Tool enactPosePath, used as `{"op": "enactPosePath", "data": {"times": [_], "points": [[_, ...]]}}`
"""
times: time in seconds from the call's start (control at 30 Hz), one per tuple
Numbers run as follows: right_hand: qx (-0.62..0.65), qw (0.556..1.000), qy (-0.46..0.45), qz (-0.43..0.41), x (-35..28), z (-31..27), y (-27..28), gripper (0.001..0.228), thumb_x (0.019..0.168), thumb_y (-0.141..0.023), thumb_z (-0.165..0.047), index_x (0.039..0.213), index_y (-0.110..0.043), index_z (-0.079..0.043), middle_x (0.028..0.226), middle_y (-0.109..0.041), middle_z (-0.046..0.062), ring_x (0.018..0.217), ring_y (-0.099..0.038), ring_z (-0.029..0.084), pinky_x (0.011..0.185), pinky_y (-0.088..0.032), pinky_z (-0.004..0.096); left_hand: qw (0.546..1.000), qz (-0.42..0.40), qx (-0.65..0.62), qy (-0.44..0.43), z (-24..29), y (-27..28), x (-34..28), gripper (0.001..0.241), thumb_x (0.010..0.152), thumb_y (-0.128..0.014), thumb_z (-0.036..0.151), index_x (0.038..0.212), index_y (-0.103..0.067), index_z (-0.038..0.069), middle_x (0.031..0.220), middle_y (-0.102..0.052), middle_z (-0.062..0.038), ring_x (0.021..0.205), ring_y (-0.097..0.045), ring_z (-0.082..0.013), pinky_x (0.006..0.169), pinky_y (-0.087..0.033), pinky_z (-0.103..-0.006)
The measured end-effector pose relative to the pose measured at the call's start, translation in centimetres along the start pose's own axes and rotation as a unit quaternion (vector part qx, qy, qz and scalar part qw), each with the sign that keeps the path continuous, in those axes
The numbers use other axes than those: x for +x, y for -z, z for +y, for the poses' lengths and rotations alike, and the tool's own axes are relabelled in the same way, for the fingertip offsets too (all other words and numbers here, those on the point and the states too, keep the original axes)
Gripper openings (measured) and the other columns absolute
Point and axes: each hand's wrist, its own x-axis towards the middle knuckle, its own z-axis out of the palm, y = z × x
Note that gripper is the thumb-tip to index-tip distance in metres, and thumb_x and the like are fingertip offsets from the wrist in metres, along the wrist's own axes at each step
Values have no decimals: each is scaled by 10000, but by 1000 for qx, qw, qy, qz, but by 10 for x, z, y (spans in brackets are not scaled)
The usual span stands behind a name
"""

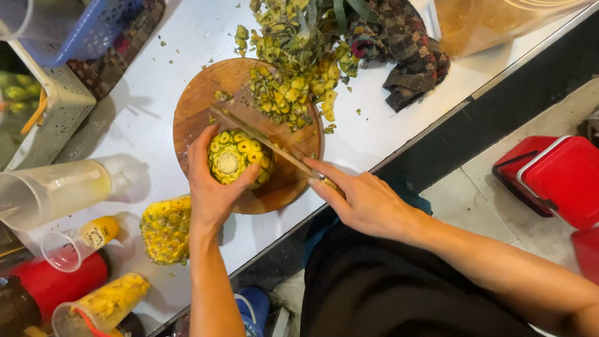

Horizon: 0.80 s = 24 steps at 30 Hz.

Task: Peeling and slicing a whole pineapple on a wooden cutting board using a kitchen knife.

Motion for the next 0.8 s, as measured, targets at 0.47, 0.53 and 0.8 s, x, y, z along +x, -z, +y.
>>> {"op": "enactPosePath", "data": {"times": [0.47, 0.53, 0.8], "points": [[-27, 998, 29, 47, -23, 12, -26, 587, 979, -401, -479, 1552, -395, -351, 758, -752, 237, 828, -697, 543, 751, -564, 606, 986, 143, 67, 51, -22, -34, -9, 769, 645, -896, 415, 1327, -600, 216, 1194, -632, -123, 1170, -596, -303, 1171, -278, -470], [-27, 997, 51, 55, -6, 8, -27, 579, 988, -393, -463, 1553, -391, -336, 756, -744, 245, 832, -689, 552, 757, -552, 615, 986, 144, 73, 48, -24, -34, -7, 773, 642, -901, 430, 1325, -600, 226, 1193, -636, -118, 1162, -606, -294, 1162, -293, -466], [-3, 1000, -1, 30, -22, 18, -25, 560, 978, -410, -479, 1525, -435, -363, 720, -737, 261, 846, -695, 548, 774, -577, 569, 986, 150, 53, 51, -13, -33, -9, 731, 656, -916, 361, 1309, -624, 208, 1185, -631, -113, 1151, -591, -289, 1136, -345, -446]]}}
